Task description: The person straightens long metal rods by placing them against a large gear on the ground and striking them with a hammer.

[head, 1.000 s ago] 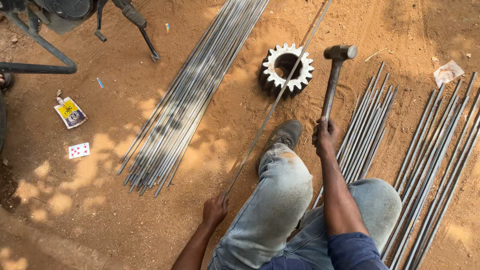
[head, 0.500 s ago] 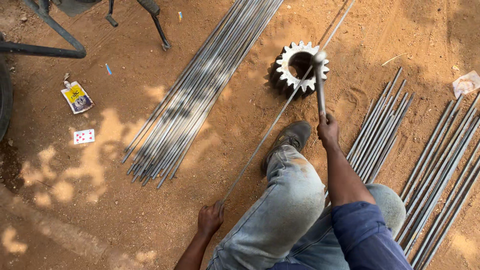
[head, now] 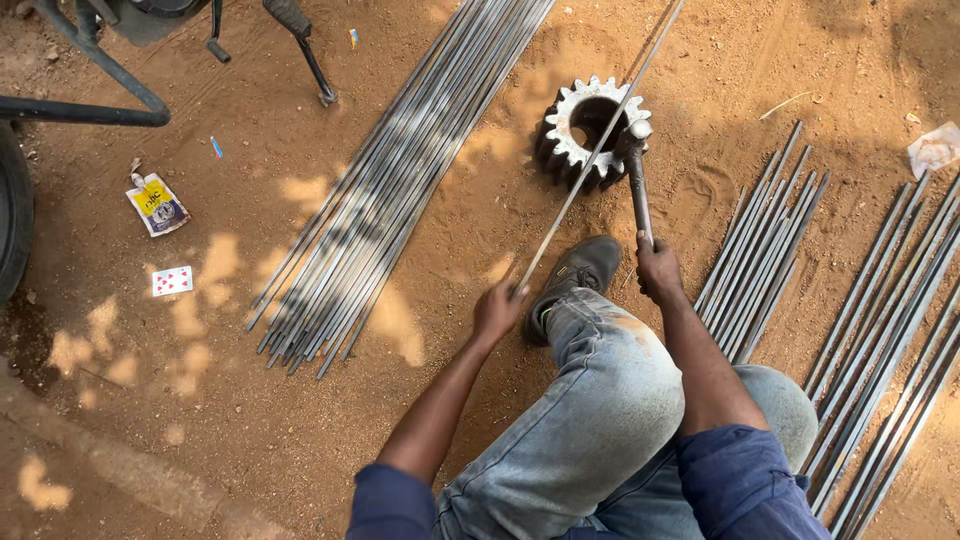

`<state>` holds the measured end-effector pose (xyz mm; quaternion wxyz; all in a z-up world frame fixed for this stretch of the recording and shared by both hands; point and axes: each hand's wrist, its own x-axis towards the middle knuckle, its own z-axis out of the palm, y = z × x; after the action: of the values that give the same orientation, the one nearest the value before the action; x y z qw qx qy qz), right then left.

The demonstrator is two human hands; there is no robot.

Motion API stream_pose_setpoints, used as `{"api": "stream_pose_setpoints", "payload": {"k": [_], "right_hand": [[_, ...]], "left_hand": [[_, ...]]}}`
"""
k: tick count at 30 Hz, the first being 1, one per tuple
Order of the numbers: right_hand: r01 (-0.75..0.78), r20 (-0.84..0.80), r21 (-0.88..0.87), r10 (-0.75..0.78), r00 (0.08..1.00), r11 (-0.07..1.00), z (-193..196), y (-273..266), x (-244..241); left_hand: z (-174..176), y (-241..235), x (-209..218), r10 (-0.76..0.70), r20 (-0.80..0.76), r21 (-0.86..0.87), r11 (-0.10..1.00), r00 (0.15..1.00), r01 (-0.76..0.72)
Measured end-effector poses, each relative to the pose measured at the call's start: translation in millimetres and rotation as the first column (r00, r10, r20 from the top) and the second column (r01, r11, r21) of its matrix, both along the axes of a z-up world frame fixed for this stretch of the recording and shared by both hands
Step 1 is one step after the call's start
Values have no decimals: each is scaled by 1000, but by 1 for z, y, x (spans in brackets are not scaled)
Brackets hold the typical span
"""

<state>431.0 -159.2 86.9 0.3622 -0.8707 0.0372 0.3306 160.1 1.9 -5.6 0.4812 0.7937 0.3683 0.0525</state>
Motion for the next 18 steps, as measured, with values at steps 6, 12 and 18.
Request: {"api": "stream_pose_setpoints", "payload": {"k": [6,12,18], "right_hand": [[-6,-58,4,6,998,1000,13,-7,-2],[-5,-54,36,7,999,999,3,-11,0],[-24,-17,42,25,1000,999,-21,-31,3]], "left_hand": [[128,19,144,-89,226,-341,926,970,164],[344,-30,148,112,764,-644,173,635,745],[437,-84,173,321,864,-374,-109,389,921]]}}
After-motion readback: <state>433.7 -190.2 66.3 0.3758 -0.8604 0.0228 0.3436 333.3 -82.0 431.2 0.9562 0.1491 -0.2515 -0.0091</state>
